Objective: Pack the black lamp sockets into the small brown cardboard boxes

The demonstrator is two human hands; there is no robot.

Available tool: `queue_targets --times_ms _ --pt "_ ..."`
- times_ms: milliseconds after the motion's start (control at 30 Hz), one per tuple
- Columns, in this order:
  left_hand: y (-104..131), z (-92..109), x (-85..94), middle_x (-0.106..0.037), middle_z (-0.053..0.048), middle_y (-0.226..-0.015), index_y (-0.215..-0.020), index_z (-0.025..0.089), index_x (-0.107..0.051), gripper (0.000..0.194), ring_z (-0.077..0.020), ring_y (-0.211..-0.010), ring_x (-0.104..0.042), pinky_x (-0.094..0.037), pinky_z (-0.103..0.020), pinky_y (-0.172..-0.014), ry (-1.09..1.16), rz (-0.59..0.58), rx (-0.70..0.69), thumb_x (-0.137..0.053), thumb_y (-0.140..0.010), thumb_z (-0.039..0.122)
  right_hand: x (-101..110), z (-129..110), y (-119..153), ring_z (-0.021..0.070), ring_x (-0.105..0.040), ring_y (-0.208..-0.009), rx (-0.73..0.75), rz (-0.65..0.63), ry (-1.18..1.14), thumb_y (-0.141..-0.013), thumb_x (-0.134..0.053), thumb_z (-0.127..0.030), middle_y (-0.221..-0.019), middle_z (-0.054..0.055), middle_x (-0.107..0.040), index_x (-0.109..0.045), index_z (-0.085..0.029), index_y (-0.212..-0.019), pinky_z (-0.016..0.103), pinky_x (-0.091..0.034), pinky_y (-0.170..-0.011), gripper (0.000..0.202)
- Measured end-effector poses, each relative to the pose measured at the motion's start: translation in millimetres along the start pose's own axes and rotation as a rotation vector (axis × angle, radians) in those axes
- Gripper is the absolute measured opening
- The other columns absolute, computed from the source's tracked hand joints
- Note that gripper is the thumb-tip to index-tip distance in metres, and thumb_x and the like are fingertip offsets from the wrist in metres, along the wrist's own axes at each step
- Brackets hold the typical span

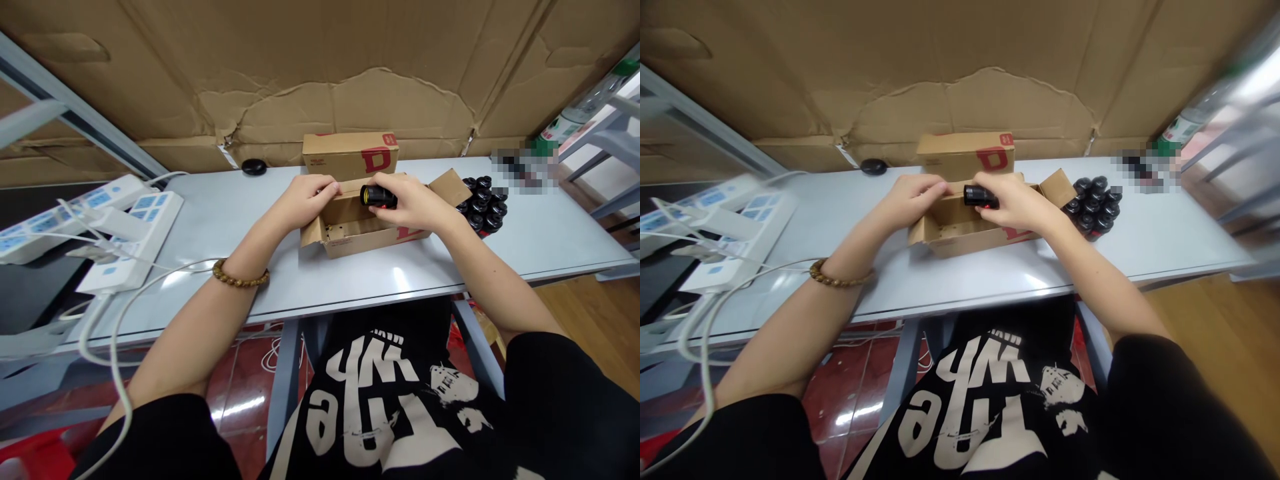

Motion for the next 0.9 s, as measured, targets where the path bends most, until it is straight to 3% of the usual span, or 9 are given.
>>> queue_targets --times_ms 167,267,400,633,800,900 --pt "0.0 -0.3 -0.3 -0.085 -0.009 -0.100 -0.102 0.019 -0.084 0.046 -0.0280 -0.097 -0.073 -0.054 -0.040 -0.097 -0.013 -0.007 -0.001 -0.049 -0.110 0.049 2.0 -0.5 0.7 0.0247 -0.063 -0.085 0.038 0.053 0.008 -0.089 -0.066 -0.024 -0.099 0.005 -0.076 -0.063 -0.025 -0.105 0.038 -0.043 -0.081 0.017" --pt "0.0 0.0 0.0 -0.084 -0.009 -0.099 -0.101 0.019 -0.083 0.047 -0.0275 -0.096 -0.073 -0.054 -0.040 -0.096 -0.014 -0.007 0.004 -0.048 -0.110 0.049 3.2 -1.8 1.2 0.0250 -0.066 -0.089 0.082 0.100 -0.020 -0.093 -0.068 -0.027 -0.104 0.006 -0.078 -0.064 -0.024 -0.111 0.037 -0.047 -0.082 0.018" --pt "0.1 1.0 -0.7 -0.085 -0.009 -0.101 -0.100 0.019 -0.081 0.046 -0.0277 -0.097 -0.073 -0.054 -0.041 -0.097 -0.007 -0.012 -0.003 -0.048 -0.110 0.049 3.8 -3.3 2.4 0.0296 -0.071 -0.102 0.114 0.141 -0.016 -0.101 -0.071 -0.036 -0.120 0.011 -0.079 -0.065 -0.023 -0.126 0.043 -0.054 -0.092 0.029" --pt "-0.1 0.6 -0.7 -0.086 -0.010 -0.104 -0.102 0.019 -0.082 0.045 -0.0284 -0.100 -0.075 -0.055 -0.041 -0.100 -0.001 -0.014 0.008 -0.048 -0.110 0.048 1.4 -1.3 1.7 0.0379 -0.073 -0.118 0.041 0.071 -0.008 -0.108 -0.067 -0.043 -0.137 0.018 -0.079 -0.064 -0.021 -0.140 0.056 -0.057 -0.105 0.039" --pt "0.5 1.5 -0.2 -0.085 -0.010 -0.104 -0.101 0.019 -0.082 0.046 -0.0286 -0.100 -0.074 -0.055 -0.040 -0.099 -0.008 -0.015 0.013 -0.048 -0.110 0.048 3.8 -5.2 2.3 0.0349 -0.073 -0.113 0.029 0.057 -0.039 -0.110 -0.064 -0.044 -0.132 0.016 -0.080 -0.063 -0.022 -0.135 0.052 -0.056 -0.104 0.034" --pt "0.3 1.2 -0.4 -0.085 -0.009 -0.103 -0.102 0.019 -0.082 0.045 -0.0282 -0.099 -0.074 -0.054 -0.040 -0.099 -0.007 -0.016 0.012 -0.048 -0.110 0.047 4.3 -5.4 2.4 0.0325 -0.071 -0.106 0.047 0.087 -0.010 -0.105 -0.070 -0.042 -0.125 0.014 -0.080 -0.062 -0.022 -0.130 0.048 -0.055 -0.098 0.033"
Point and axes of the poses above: each hand's wrist, its own y-axis away from the middle knuckle, its own x-axis out of the back of the hand, z = x × y, the point moved 6 cm from there along -y, towards the middle knuckle
